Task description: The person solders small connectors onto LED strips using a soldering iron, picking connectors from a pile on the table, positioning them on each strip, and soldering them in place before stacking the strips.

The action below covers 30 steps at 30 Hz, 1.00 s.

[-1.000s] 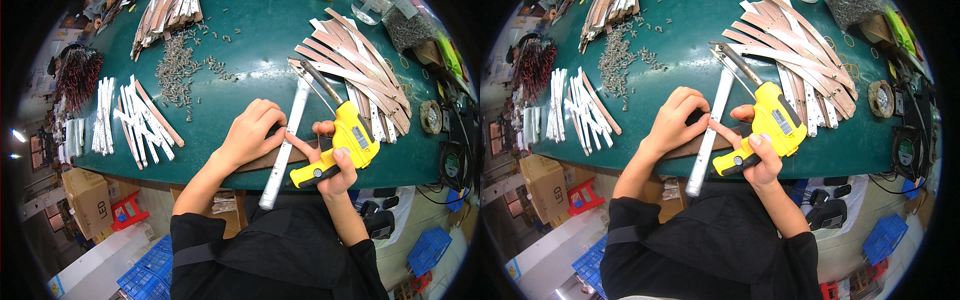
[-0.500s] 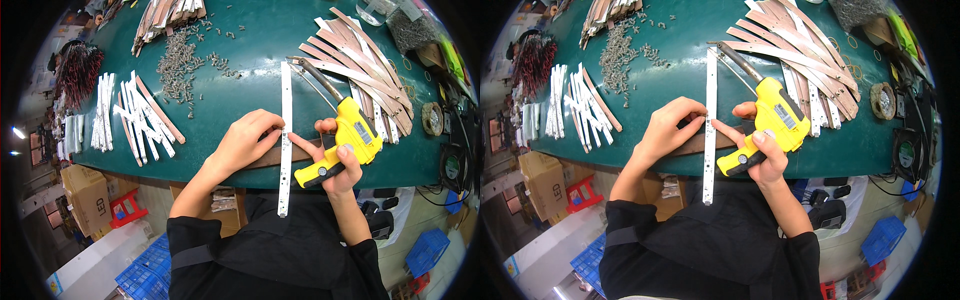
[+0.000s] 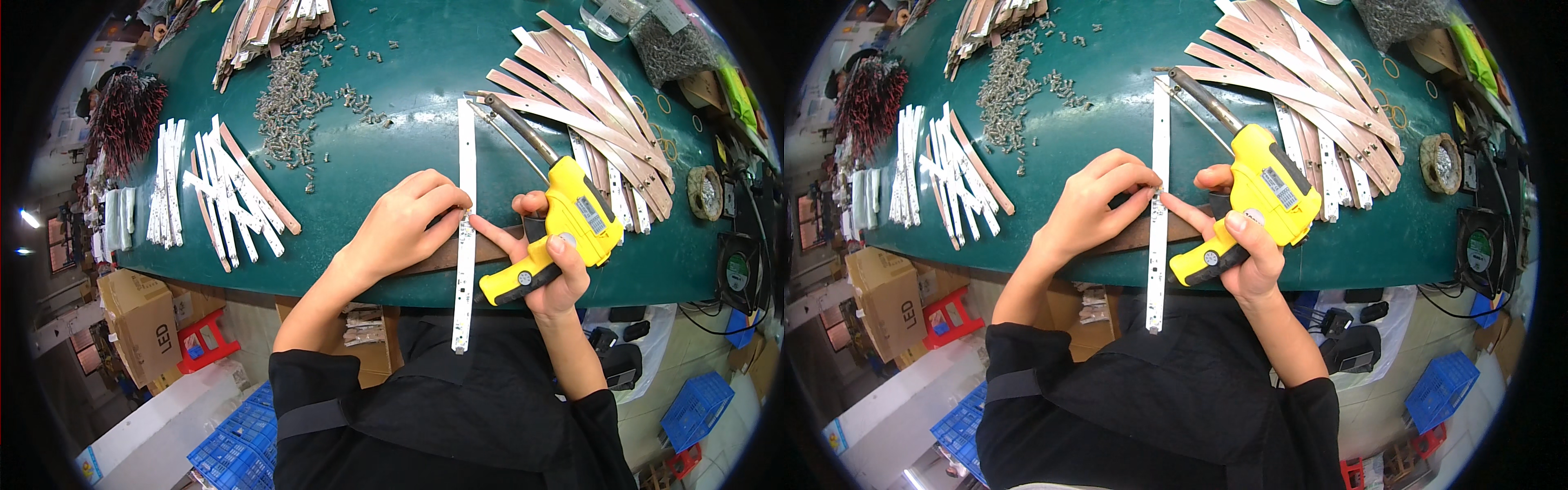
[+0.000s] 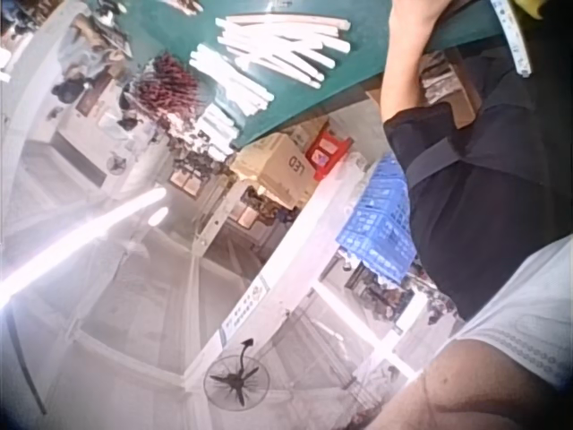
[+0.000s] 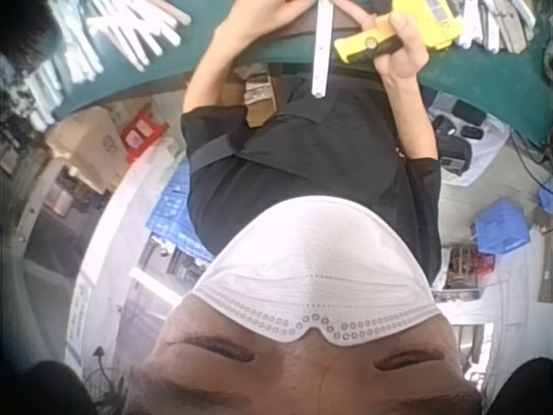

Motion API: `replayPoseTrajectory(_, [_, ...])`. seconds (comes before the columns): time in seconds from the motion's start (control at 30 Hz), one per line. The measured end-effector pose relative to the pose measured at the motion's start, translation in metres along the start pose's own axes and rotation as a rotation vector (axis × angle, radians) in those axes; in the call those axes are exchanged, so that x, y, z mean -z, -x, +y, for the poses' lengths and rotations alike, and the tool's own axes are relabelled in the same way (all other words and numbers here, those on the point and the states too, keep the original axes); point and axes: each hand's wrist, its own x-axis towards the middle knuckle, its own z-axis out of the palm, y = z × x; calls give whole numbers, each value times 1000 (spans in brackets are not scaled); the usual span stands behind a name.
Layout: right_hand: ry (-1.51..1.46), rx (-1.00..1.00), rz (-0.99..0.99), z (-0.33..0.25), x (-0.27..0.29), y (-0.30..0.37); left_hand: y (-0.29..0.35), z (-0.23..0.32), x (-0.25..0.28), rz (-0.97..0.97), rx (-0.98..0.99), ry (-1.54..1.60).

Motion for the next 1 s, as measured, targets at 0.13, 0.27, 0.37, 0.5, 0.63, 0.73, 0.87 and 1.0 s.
replayPoseTrajectory(0.13, [2, 0, 11, 1, -2, 0, 0, 3, 0, 2, -48, -65])
replayPoseTrajectory(0.27, [12, 4, 11, 0, -2, 0, -4, 6, 0, -11, -100, -128])
replayPoseTrajectory(0.37, [7, 5, 17, 0, -2, 0, -4, 4, -4, 51, -57, -82])
replayPoseTrajectory(0.5, [10, 8, 20, 0, -2, 0, 0, 3, 1, 40, 211, 147])
replayPoseTrajectory(0.63, [14, 14, 20, 0, -3, 0, 4, -1, 0, 45, 214, 132])
replayPoseTrajectory(0.73, [9, 9, 18, -1, -2, 0, 5, -1, -3, 88, 158, 86])
replayPoseTrajectory(0.87, [5, 8, 20, 0, -3, 0, 10, -4, -6, 91, 146, 24])
replayPoseTrajectory(1.0, [11, 18, 20, 0, -2, 0, 10, -5, -11, 115, 100, -31])
